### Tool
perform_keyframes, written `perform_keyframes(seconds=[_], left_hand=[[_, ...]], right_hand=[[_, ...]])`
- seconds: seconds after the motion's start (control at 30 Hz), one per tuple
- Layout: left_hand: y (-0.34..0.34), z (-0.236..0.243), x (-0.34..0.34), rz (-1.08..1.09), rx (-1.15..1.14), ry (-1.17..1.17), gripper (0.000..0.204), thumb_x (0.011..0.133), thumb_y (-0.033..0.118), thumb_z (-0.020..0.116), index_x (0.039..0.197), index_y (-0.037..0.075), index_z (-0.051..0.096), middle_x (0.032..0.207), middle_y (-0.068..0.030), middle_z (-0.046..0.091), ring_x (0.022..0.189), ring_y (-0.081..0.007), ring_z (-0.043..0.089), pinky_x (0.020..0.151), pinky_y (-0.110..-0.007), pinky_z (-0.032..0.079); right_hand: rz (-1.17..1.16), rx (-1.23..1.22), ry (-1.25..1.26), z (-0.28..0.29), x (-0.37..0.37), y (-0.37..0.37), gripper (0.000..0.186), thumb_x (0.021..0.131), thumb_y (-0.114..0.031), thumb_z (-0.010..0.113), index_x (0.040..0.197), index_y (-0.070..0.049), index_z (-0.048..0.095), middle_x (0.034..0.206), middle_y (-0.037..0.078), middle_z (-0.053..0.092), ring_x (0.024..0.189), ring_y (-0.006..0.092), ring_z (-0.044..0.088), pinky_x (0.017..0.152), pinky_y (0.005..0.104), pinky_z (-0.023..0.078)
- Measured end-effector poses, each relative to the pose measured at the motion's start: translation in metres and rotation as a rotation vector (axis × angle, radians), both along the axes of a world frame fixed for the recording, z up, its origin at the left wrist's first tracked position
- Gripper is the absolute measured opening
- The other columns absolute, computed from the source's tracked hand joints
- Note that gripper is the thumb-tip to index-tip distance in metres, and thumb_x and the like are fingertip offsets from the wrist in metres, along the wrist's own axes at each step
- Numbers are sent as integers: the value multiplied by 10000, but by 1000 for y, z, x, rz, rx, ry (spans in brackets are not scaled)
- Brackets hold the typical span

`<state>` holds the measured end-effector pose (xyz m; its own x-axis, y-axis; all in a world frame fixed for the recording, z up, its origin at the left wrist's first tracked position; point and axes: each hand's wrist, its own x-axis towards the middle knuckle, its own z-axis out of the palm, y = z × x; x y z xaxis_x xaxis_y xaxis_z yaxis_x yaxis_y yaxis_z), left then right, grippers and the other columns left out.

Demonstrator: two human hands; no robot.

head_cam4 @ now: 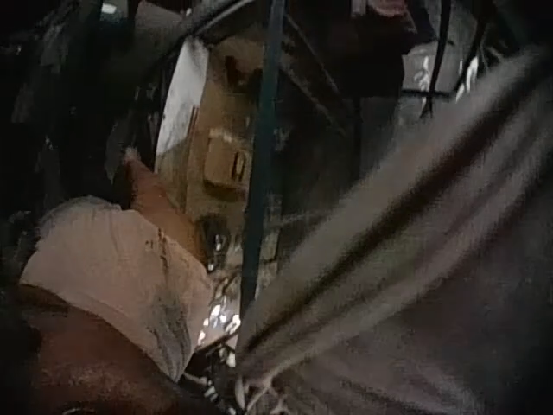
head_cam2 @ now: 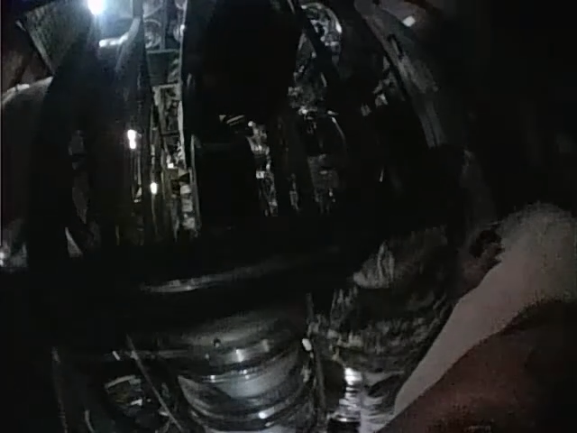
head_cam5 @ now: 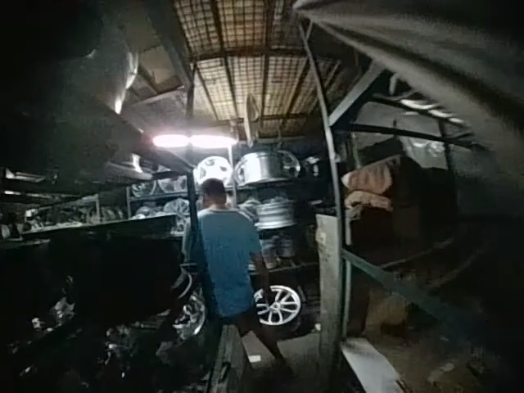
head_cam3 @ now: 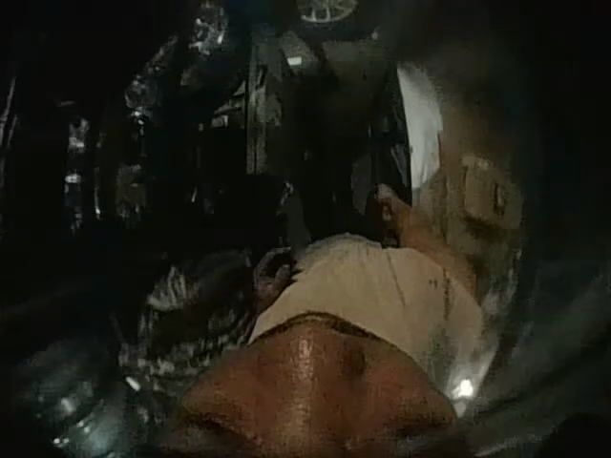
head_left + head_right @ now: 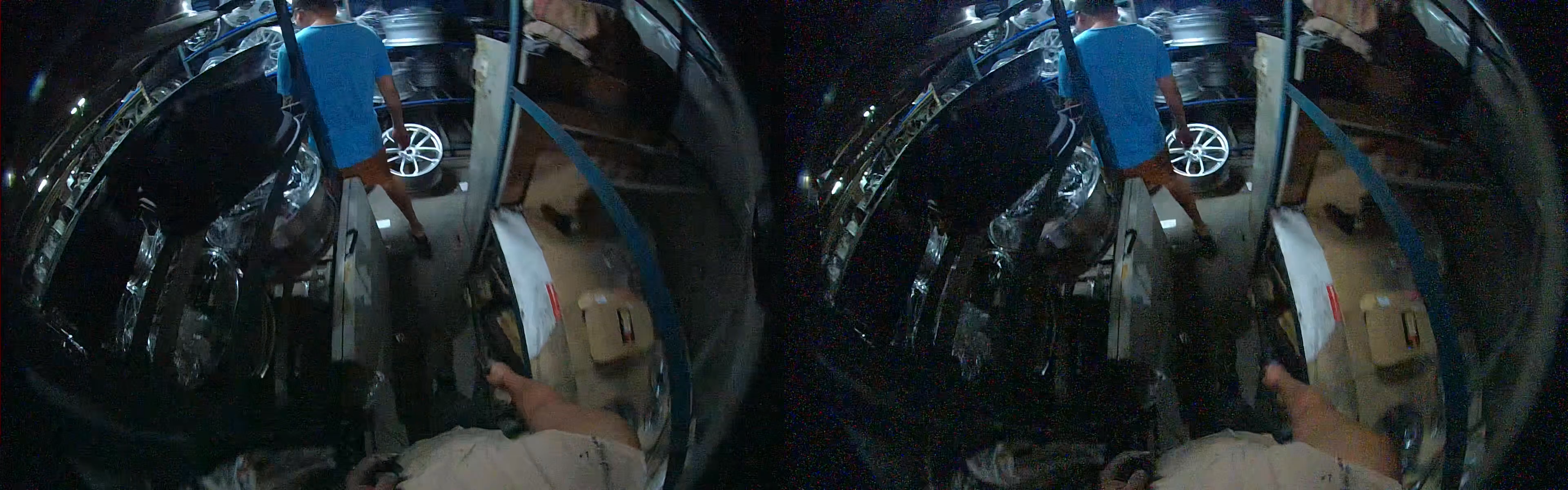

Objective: The person is preparing and mixing paint for automotive wheel repair in a workshop.

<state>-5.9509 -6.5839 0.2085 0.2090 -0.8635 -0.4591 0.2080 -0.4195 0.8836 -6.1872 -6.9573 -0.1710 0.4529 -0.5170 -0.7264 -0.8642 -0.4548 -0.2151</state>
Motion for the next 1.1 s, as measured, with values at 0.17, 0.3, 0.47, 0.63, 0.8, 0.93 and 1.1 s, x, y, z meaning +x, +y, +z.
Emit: perform_keyframes(seconds=[0.17, 0.3, 0.47, 0.63, 0.8, 0.93, 1.1], left_hand=[[-165, 28, 36, 179, 125, -29, 396, 921, 204, 567, 1276, 57, 472, 1177, -129, 555, 1105, -275, 543, 893, -399, 465], [-279, 11, 63, -44, 85, -606, 378, 857, 140, 613, 1194, -11, 534, 1118, -143, 608, 1053, -222, 568, 893, -326, 457], [-375, -36, 113, -99, 173, -341, 466, 860, 229, 622, 1221, -43, 511, 1176, -227, 571, 1063, -313, 581, 901, -368, 460], [-459, -82, 161, -271, 230, -539, 462, 865, 260, 622, 1227, -8, 524, 1148, -211, 597, 1063, -283, 588, 899, -347, 454], [-556, -120, 223, -359, 193, -478, 464, 860, 288, 627, 1213, 2, 534, 1118, -191, 612, 1023, -282, 604, 874, -353, 468], [-667, -141, 276, -458, -13, -869, 403, 859, 315, 597, 1148, 35, 579, 1021, -189, 621, 975, -344, 592, 839, -413, 476], [-796, -154, 307, -538, -263, -917, 351, 838, 308, 590, 1096, 70, 600, 995, -190, 619, 952, -371, 582, 817, -447, 474]], right_hand=[[327, 264, 112, -54, 70, -109, 490, 836, -342, 615, 1196, -16, 554, 1071, 188, 621, 942, 317, 598, 795, 465, 479], [199, 223, -39, 3, 127, -176, 407, 831, -366, 624, 1037, -16, 638, 869, 182, 656, 809, 323, 618, 717, 457, 468], [247, 188, -202, 56, 180, -261, 349, 811, -343, 644, 933, -17, 661, 848, 184, 654, 814, 341, 614, 705, 462, 453], [124, 171, -328, 80, 221, -327, 337, 811, -314, 647, 995, -32, 645, 956, 185, 651, 895, 359, 608, 765, 447, 465], [185, 222, -439, 136, 266, -389, 345, 761, -318, 683, 989, -62, 653, 965, 176, 650, 883, 336, 613, 753, 429, 471], [339, 275, -310, 164, 309, -442, 336, 781, -315, 651, 985, -48, 659, 943, 189, 651, 893, 329, 618, 763, 418, 475], [304, 227, -327, 189, 350, -529, 339, 800, -315, 623, 1017, -56, 652, 935, 180, 661, 860, 341, 630, 755, 413, 485]])
